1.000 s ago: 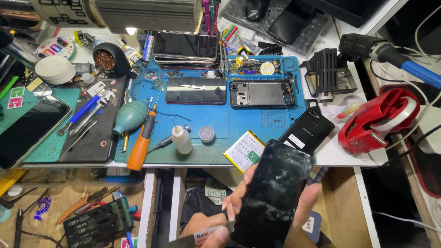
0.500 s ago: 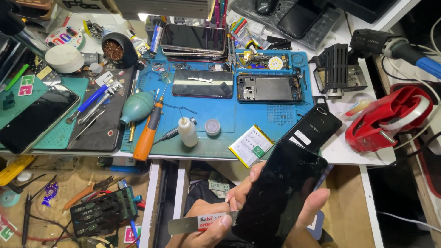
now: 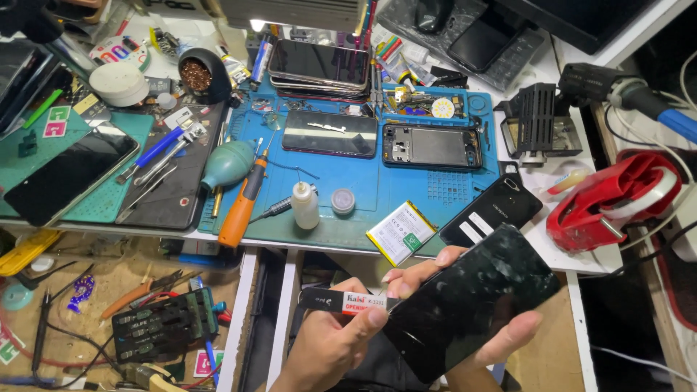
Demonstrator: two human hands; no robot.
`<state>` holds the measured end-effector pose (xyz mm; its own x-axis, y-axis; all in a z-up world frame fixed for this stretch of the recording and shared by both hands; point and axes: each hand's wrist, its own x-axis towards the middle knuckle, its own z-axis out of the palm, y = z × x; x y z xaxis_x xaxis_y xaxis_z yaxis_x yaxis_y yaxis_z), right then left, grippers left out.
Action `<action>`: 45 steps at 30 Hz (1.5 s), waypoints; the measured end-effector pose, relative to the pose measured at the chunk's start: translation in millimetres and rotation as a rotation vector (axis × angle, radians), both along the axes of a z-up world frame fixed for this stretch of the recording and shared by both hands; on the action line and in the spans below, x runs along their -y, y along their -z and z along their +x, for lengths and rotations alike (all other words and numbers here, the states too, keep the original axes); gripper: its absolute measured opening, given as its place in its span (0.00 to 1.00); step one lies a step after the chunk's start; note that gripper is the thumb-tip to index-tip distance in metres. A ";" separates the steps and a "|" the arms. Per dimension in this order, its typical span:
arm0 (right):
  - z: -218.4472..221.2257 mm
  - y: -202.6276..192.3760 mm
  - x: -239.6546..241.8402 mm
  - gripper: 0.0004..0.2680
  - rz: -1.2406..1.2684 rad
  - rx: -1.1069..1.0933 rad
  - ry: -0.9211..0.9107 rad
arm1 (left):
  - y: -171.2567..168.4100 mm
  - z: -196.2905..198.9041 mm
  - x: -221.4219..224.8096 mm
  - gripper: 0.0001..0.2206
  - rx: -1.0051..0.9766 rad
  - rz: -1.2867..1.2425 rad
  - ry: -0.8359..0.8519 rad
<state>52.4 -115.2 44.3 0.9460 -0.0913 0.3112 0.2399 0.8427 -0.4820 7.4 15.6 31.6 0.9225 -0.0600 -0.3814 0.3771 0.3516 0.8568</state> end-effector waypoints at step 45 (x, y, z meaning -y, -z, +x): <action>0.1 -2.7 9.8 0.25 0.034 -0.162 -0.044 | -22.7 4.7 8.1 0.10 0.185 -0.080 0.027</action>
<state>52.5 -125.0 47.0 0.9869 -0.0565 0.1513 0.1236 0.8672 -0.4825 12.1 7.5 54.3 0.9741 -0.1092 -0.1982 0.2258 0.4131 0.8822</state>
